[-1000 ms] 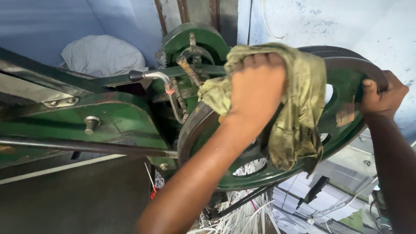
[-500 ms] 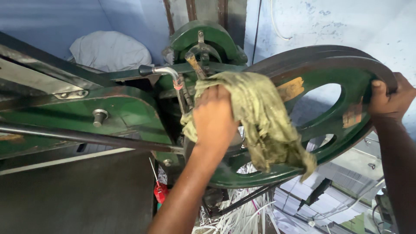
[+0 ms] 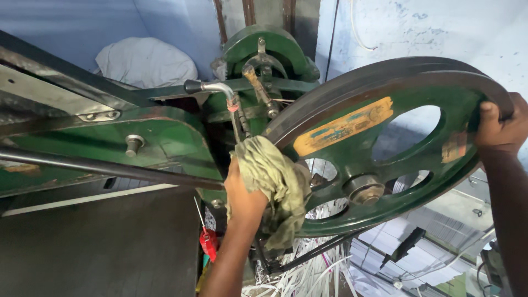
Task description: The person wipes the surface of a large green flywheel on a machine using a cloth. They rotate the wheel by hand to access different areas and continue wiping the rim and spokes.
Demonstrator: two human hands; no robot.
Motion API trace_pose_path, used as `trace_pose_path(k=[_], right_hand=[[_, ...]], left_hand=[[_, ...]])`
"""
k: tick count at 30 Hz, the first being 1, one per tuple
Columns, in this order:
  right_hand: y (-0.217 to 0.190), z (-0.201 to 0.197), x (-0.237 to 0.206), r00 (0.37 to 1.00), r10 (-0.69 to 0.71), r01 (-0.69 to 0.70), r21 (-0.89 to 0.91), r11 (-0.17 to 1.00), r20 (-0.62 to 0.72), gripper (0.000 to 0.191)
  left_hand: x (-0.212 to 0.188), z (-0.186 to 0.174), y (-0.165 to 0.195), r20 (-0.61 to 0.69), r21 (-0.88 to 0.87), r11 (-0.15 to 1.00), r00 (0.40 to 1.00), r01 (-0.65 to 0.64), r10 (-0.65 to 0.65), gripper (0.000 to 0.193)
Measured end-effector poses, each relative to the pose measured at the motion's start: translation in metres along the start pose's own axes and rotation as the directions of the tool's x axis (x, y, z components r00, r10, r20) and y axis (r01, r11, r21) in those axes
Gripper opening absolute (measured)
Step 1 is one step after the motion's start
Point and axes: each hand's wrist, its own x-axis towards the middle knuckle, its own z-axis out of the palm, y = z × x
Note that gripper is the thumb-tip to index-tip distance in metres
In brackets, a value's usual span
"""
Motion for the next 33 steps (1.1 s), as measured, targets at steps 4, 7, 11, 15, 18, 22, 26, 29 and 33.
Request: trace_pose_path(k=[4,7,11,15,18,22,26,29,33], right_hand=[[-0.001,0.000,0.002,0.999,-0.039,0.038,0.039,0.999,0.028,0.052],[-0.027,-0.003,0.005,0.998,-0.014,0.013,0.022,1.000,0.058,0.052],[-0.089,-0.015,0.008,0.991,0.045,-0.053,0.059,0.997,0.126,0.050],[-0.136,-0.024,0.015,0.972,0.120,-0.143,0.105,0.984,0.200,0.038],[-0.149,-0.021,0.023,0.959,0.160,-0.198,0.152,0.968,0.234,0.039],[-0.170,-0.014,0.038,0.964,0.025,-0.052,0.095,0.994,0.265,0.045],[-0.216,-0.015,0.060,0.937,-0.161,0.210,-0.133,0.969,0.309,0.058],[-0.254,0.002,0.088,0.817,-0.437,0.546,-0.262,0.796,0.377,0.061],[-0.297,0.026,0.099,0.687,-0.582,0.719,-0.292,0.630,0.435,0.066]], left_hand=[[-0.005,-0.002,-0.001,-0.015,-0.212,0.975,0.997,0.073,-0.078,0.046],[-0.006,-0.003,-0.002,0.008,-0.221,0.974,0.999,0.050,-0.049,0.042],[-0.006,-0.002,-0.004,0.034,-0.285,0.951,0.993,0.121,-0.116,0.039],[-0.005,-0.003,-0.006,0.022,-0.118,0.993,1.000,0.012,-0.009,0.039],[-0.005,-0.005,-0.007,0.022,-0.109,0.993,0.999,-0.037,0.040,0.041],[-0.005,-0.004,-0.005,0.034,-0.133,0.988,0.997,0.077,-0.073,0.042],[-0.004,-0.005,-0.002,0.040,-0.115,0.989,0.995,0.091,-0.087,0.042],[-0.004,-0.003,-0.001,0.045,-0.137,0.972,0.982,0.188,-0.184,0.045],[-0.004,-0.002,-0.002,0.039,-0.123,0.982,0.990,0.140,-0.136,0.045]])
